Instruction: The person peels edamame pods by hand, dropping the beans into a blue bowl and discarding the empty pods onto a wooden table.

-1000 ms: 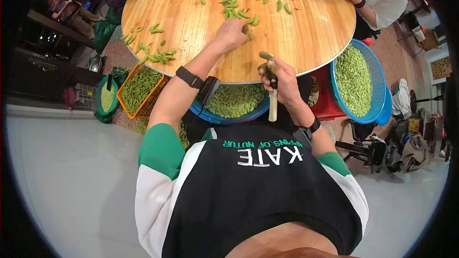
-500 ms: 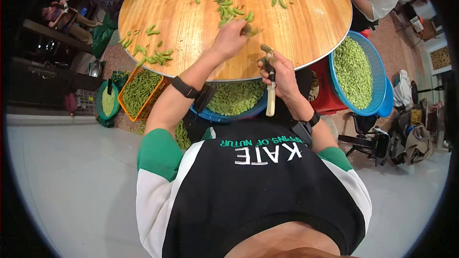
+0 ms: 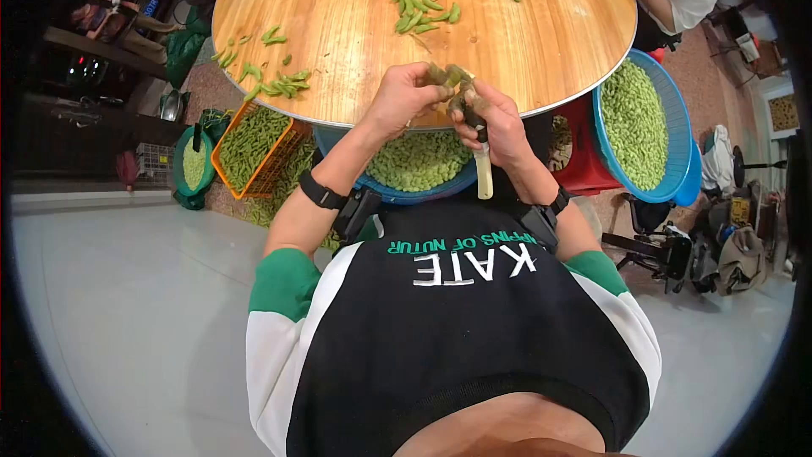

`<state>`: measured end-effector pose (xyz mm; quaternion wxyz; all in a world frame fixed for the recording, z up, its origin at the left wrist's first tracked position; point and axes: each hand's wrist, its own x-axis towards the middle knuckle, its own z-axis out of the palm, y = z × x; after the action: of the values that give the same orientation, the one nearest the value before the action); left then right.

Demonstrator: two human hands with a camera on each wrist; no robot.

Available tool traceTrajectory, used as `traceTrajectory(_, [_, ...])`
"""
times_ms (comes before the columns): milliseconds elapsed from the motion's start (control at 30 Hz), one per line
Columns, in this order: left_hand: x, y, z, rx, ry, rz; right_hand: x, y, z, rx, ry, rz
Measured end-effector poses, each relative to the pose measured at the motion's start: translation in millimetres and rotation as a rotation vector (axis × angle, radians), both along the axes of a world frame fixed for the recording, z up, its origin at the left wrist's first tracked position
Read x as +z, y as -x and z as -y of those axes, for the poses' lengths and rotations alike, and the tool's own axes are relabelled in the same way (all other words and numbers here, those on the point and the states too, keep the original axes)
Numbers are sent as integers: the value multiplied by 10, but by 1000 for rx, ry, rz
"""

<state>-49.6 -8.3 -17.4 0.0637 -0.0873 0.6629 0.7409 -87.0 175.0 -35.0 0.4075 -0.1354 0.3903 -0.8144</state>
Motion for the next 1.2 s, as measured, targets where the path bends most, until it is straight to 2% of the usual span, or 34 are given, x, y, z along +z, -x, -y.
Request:
traceTrajectory(67, [44,-64,-19,59,44,-110,55,-36,24,13,-19,-31])
traceTrajectory(167, [81,-131,-26,88,50,-154,122,-73,47,20,-59,-111])
traceTrajectory(400, [85,-227,-40,82,15,-142,48,-78,109,11,-77,-187])
traceTrajectory(467, [197,-263,-109,113,-200,-140,40,-72,118,-4,-66,-174])
traceTrajectory(500, [230,-271,-119,115,-202,-142,51,-66,119,-1,-68,-176])
traceTrajectory(667, [131,-279,-51,120,-53,-141,43,-43,117,1,-125,-248])
traceTrajectory(767, [93,-249,-26,124,-40,-208,142,-83,135,-2,-114,-209])
traceTrajectory(1000, [93,-299,46,95,-10,-201,166,-99,140,41,-134,-255])
traceTrajectory(1200, [98,-352,4,115,-10,-218,173,-148,177,-12,-133,-275])
